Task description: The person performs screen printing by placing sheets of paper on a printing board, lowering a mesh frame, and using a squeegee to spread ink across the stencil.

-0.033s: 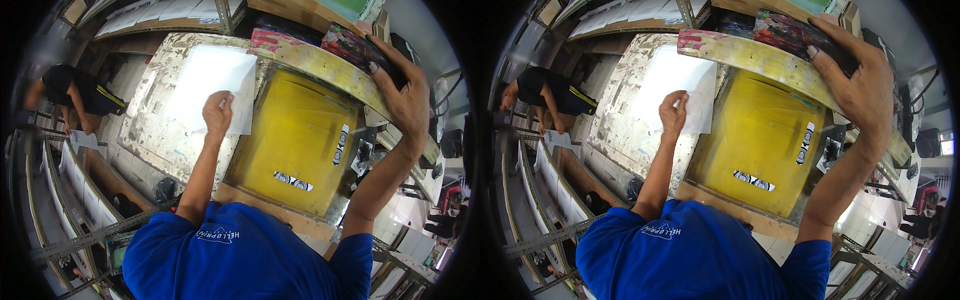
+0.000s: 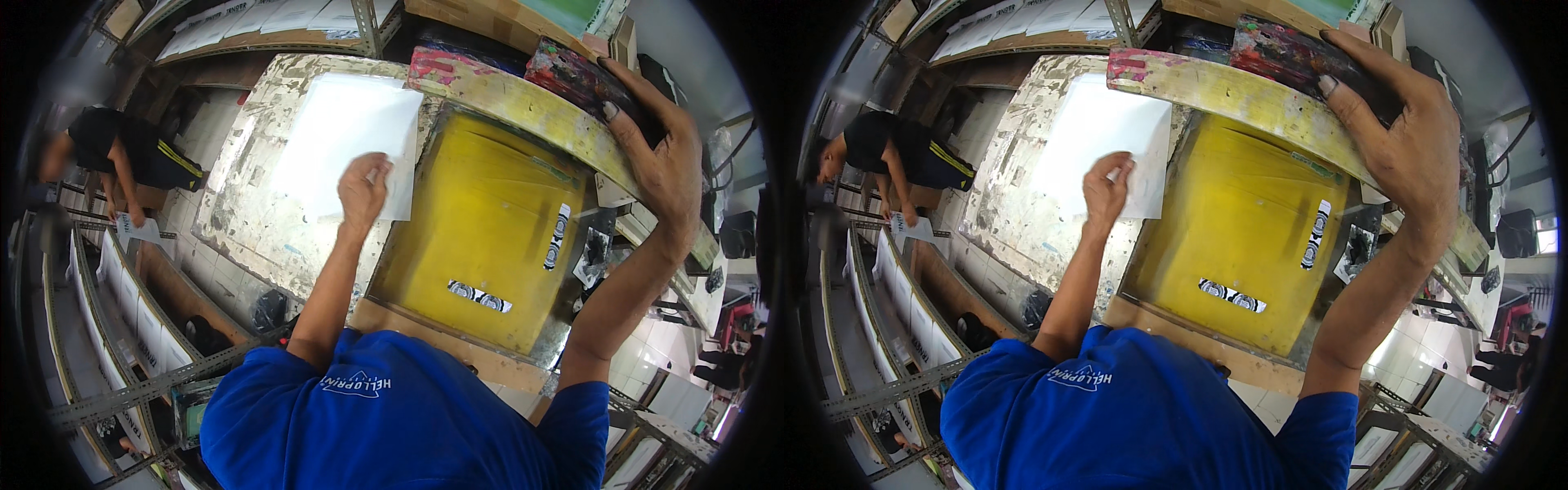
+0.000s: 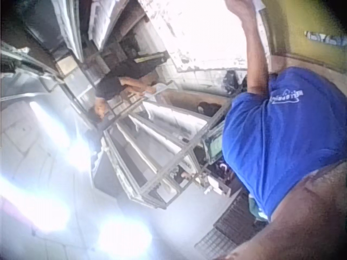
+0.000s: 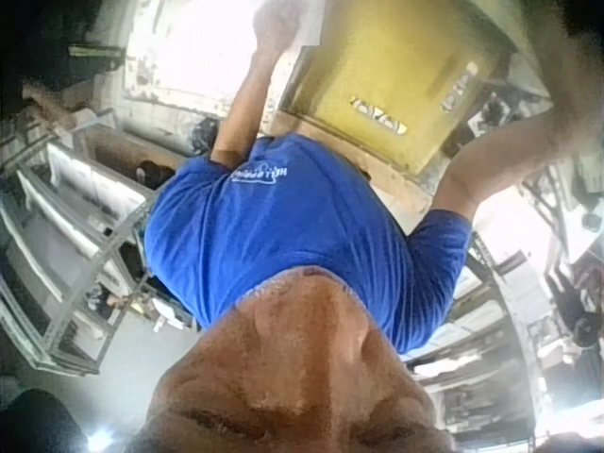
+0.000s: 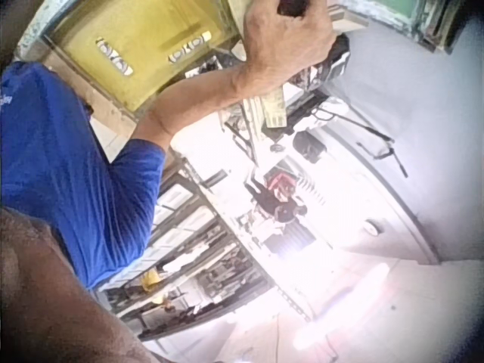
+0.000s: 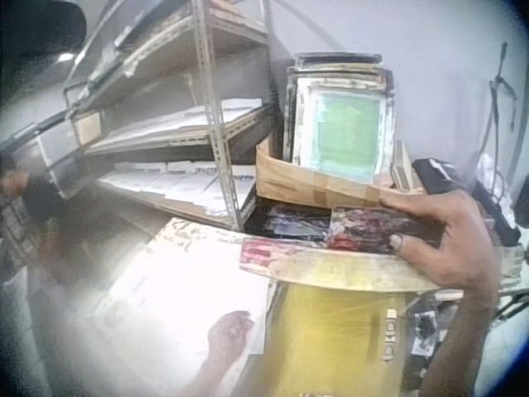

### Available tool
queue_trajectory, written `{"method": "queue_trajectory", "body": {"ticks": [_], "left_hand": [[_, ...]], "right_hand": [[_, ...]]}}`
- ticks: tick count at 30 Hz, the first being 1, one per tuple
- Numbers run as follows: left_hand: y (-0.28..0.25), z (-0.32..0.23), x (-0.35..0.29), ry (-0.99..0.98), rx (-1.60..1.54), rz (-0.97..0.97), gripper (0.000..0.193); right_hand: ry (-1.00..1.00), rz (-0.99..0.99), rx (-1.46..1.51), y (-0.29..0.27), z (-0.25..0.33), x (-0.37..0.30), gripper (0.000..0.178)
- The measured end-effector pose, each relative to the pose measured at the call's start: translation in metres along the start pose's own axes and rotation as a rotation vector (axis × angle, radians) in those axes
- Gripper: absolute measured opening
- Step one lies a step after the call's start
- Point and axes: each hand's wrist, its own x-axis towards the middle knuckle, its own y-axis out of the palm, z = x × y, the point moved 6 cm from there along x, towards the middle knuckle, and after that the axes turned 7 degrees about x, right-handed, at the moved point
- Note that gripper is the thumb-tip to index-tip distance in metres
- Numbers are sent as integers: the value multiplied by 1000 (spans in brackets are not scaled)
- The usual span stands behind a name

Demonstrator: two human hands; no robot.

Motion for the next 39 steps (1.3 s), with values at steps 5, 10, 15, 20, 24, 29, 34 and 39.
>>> {"method": "queue_trajectory", "body": {"ticks": [5,10,15,20,24,29,34,39], "left_hand": [[42,-27,-67,331,479,524,42],[116,15,-109,490,488,678,52],[176,-40,-136,730,390,800,54],[215,-83,-167,875,377,898,55],[219,-94,-181,882,382,923,56],[219,-90,-195,883,363,893,57],[218,-94,-200,906,349,888,57],[217,-92,-199,901,370,890,59]], "right_hand": [[-16,13,-30,1,3,-2,43],[20,98,120,5,8,-1,42],[-23,32,41,0,8,3,46],[30,-32,-70,-3,12,6,52],[-17,-76,-188,1,35,0,53],[166,117,-18,-10,29,7,54],[-21,-12,-116,1,9,-2,53],[113,63,-87,0,7,3,52]]}}
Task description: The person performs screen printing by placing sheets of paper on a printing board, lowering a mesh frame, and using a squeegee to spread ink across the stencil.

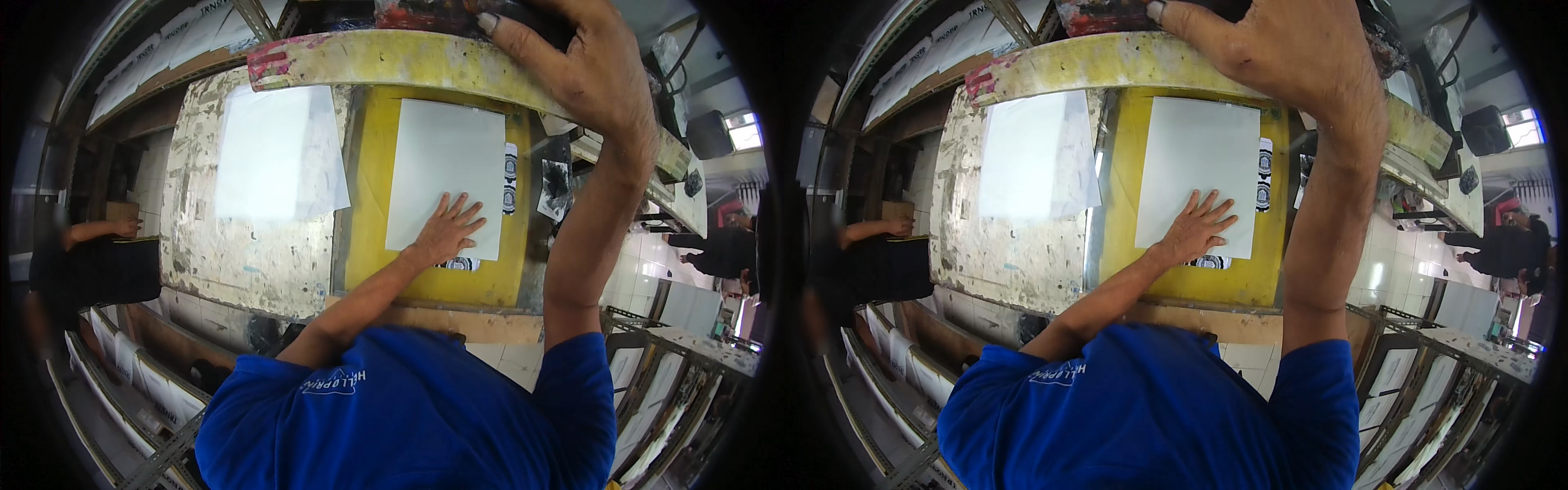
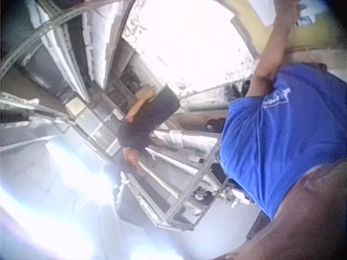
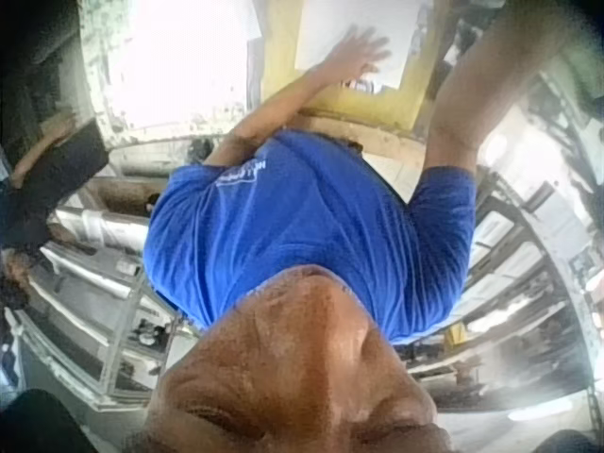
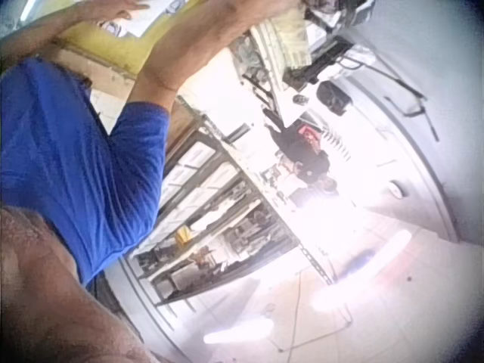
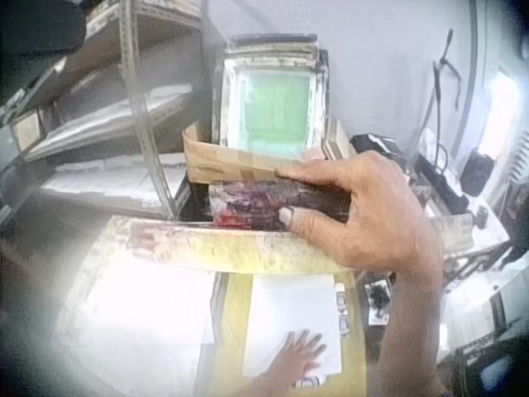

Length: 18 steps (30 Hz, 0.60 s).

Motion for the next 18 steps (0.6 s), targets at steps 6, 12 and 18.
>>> {"method": "queue_trajectory", "body": {"ticks": [6,12,18], "left_hand": [[-70,23,-16,-111,-410,-326,62],[-202,67,-111,-331,-1176,-1327,127],[-126,68,-201,-811,-1266,-859,110]], "right_hand": [[5,-22,85,5,2,-9,52],[-167,-46,-141,41,13,-78,53],[-71,53,-70,102,14,-165,46]]}}
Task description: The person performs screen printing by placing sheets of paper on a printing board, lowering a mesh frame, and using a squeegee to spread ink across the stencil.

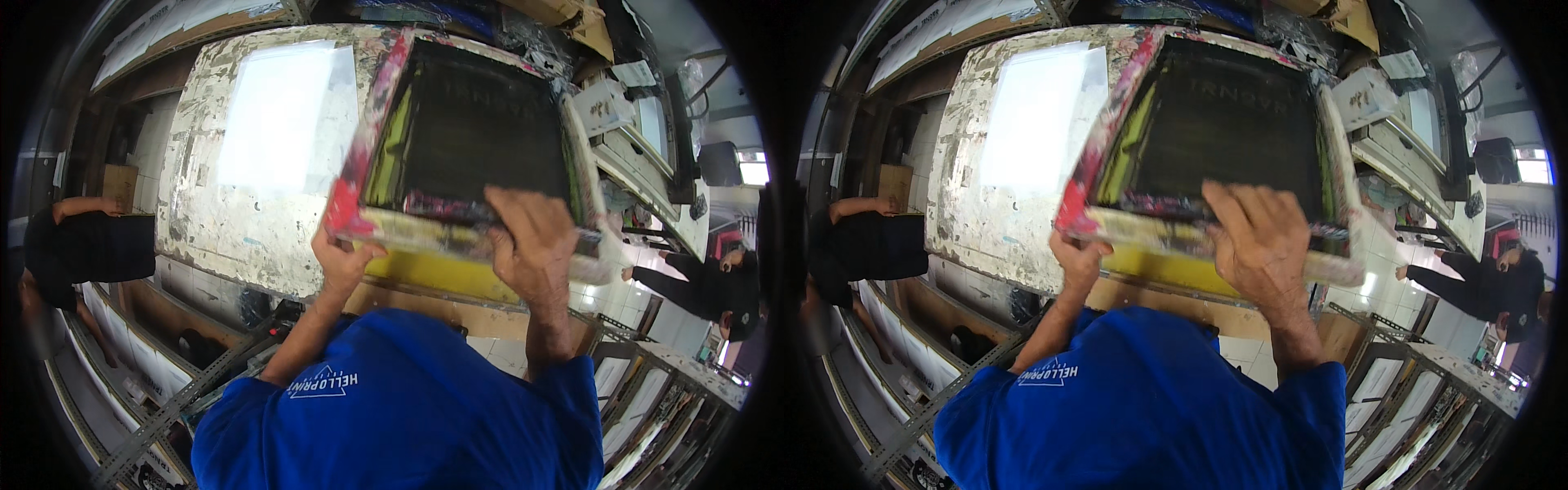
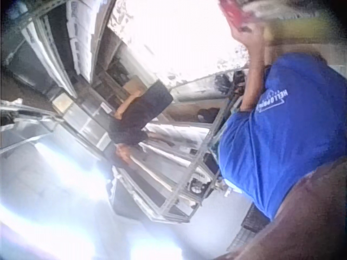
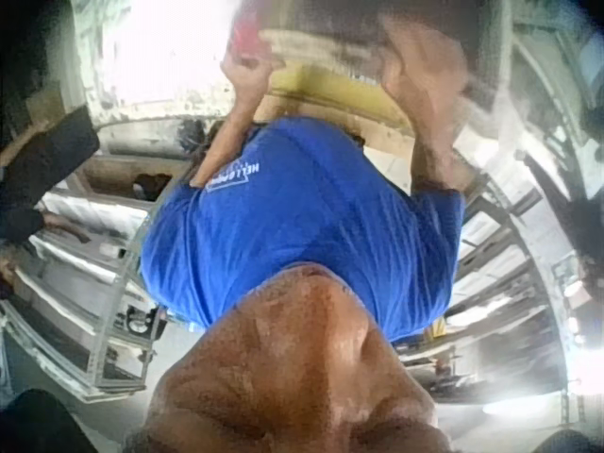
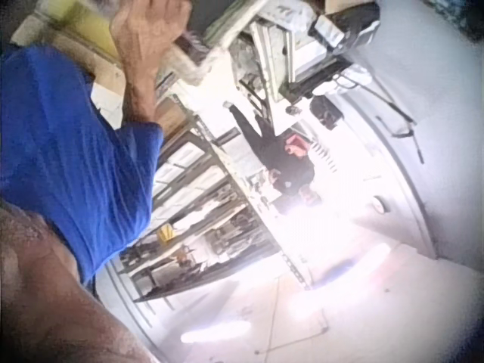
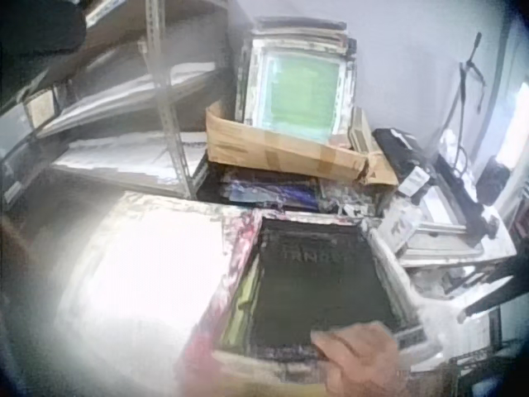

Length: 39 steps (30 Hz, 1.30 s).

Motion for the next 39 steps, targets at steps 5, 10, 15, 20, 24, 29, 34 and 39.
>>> {"method": "queue_trajectory", "body": {"ticks": [5,10,15,20,24,29,34,39], "left_hand": [[-22,81,-25,162,281,55,118],[-28,118,-31,166,441,41,114],[-26,105,-29,255,514,39,106],[-24,95,-29,284,526,34,108],[-24,99,-29,268,524,51,111],[-24,106,-27,265,528,49,113],[-25,107,-28,251,500,20,111],[-22,107,-26,217,447,54,108]], "right_hand": [[20,23,113,63,-57,5,36],[40,-25,15,118,-165,75,34],[160,-52,-13,150,-244,145,33],[101,5,-33,172,-268,171,33],[48,-20,-81,173,-260,149,33],[43,-34,-48,161,-196,74,31],[123,65,-31,137,-91,-27,34],[193,144,47,118,-26,-87,38]]}}
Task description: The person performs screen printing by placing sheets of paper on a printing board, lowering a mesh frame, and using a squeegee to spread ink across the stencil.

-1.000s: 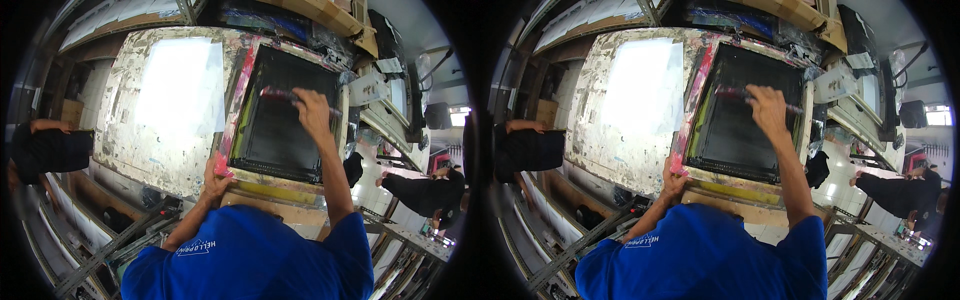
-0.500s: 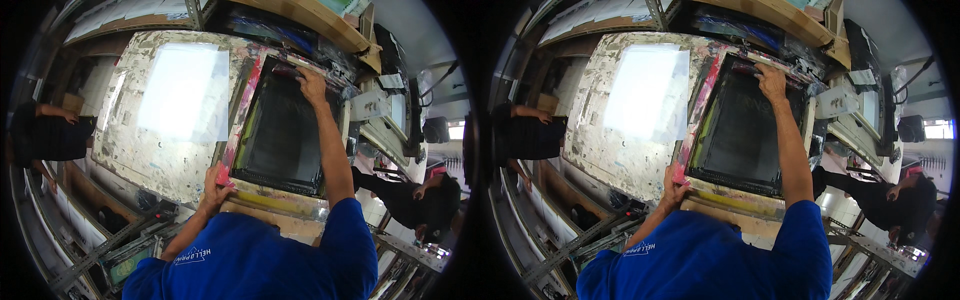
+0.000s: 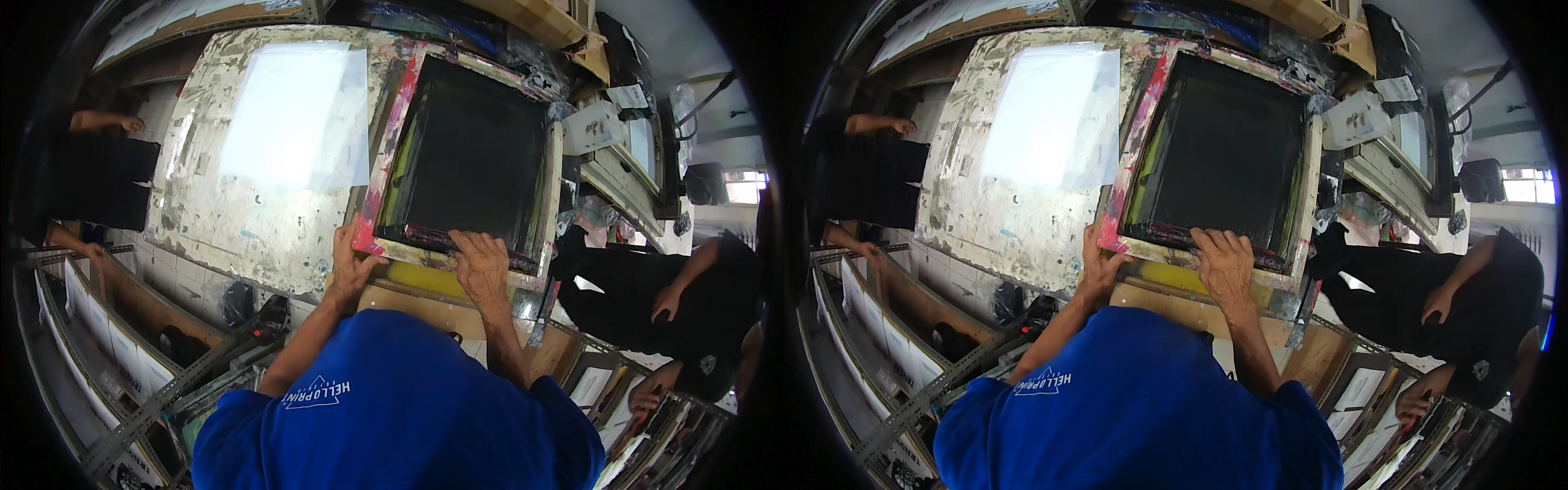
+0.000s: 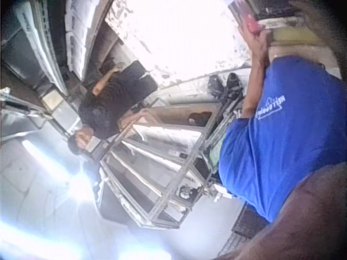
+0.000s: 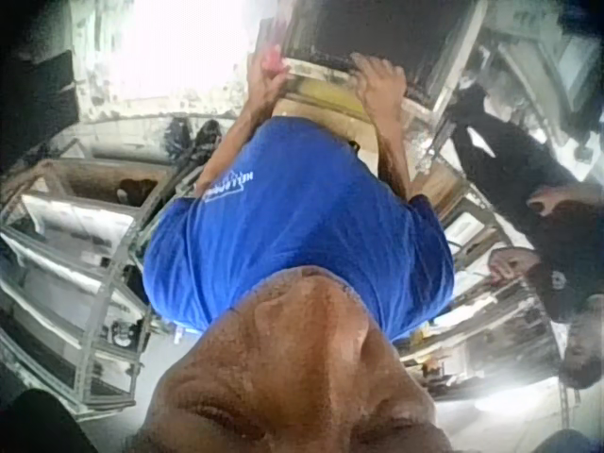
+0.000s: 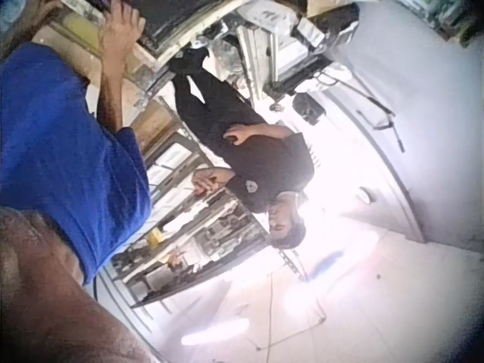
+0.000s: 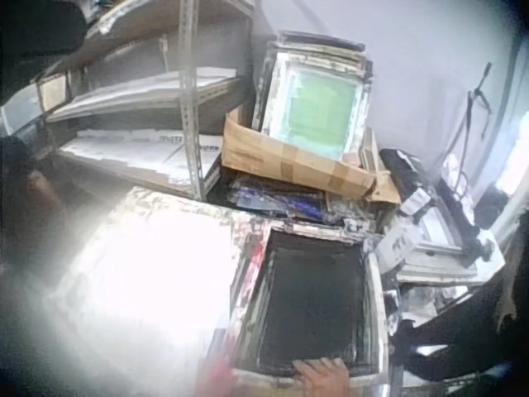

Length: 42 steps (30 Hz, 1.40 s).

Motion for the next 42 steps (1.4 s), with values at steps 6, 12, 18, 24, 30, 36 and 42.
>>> {"method": "queue_trajectory", "body": {"ticks": [6,12,18,24,30,36,42], "left_hand": [[-4,-10,3,71,105,-29,108],[-4,-7,5,149,119,-63,108],[-9,-15,9,240,325,-77,102],[-9,-10,8,120,380,22,93],[-10,-11,8,132,363,35,91],[-13,-17,9,108,376,48,93],[-15,-20,9,104,346,47,92]], "right_hand": [[28,-45,96,-27,-3,11,49],[79,172,205,-5,-25,20,59],[49,177,-130,24,-23,10,83],[100,44,-77,48,-57,29,84],[47,-63,-82,39,-104,104,82],[-23,-156,-141,32,-157,193,81],[-90,-227,-196,28,-199,259,85]]}}
